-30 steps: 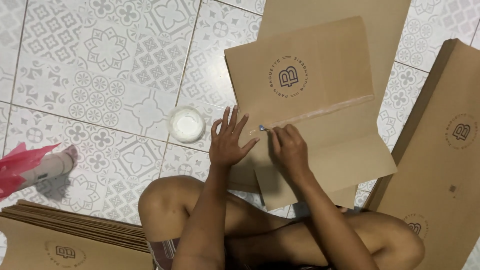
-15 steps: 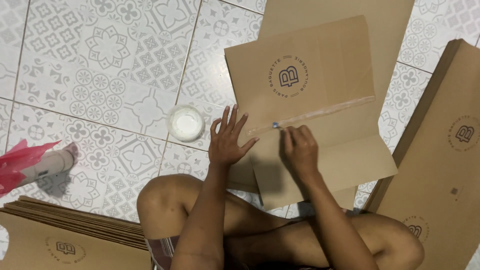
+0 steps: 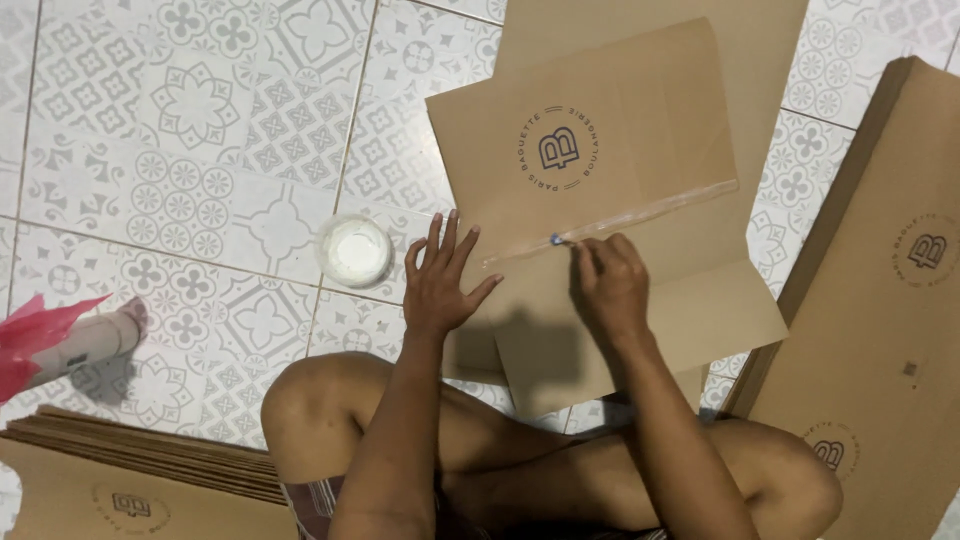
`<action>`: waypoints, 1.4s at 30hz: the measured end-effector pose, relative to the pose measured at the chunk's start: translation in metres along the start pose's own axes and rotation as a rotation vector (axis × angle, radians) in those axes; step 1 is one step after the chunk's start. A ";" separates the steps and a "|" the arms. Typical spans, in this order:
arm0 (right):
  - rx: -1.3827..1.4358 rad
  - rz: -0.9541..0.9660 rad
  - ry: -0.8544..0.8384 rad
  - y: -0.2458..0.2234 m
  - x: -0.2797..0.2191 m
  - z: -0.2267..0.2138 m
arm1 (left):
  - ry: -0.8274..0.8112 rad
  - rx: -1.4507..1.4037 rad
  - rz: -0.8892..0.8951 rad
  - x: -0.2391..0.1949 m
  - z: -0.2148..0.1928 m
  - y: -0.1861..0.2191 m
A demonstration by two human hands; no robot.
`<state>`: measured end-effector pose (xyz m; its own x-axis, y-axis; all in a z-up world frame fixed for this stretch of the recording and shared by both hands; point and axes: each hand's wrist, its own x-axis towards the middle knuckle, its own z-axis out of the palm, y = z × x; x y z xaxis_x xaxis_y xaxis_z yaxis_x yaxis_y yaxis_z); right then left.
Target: The person sits on the floor and folds a flat brown paper bag into shape. They then use a small brush to apply white glue from a container along the bag's seam and press the edges together to seal it.
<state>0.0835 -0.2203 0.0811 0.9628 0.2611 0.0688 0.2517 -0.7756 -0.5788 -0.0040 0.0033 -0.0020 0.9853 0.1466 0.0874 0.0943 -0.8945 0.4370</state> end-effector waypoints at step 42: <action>0.160 0.023 -0.093 -0.007 -0.010 0.037 | -0.022 0.000 -0.006 0.001 -0.002 0.001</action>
<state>0.0686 -0.1960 0.0543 0.9529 0.3028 -0.0171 0.2042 -0.6823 -0.7019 -0.0036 0.0035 0.0006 0.9876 0.1429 0.0651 0.1005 -0.8936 0.4375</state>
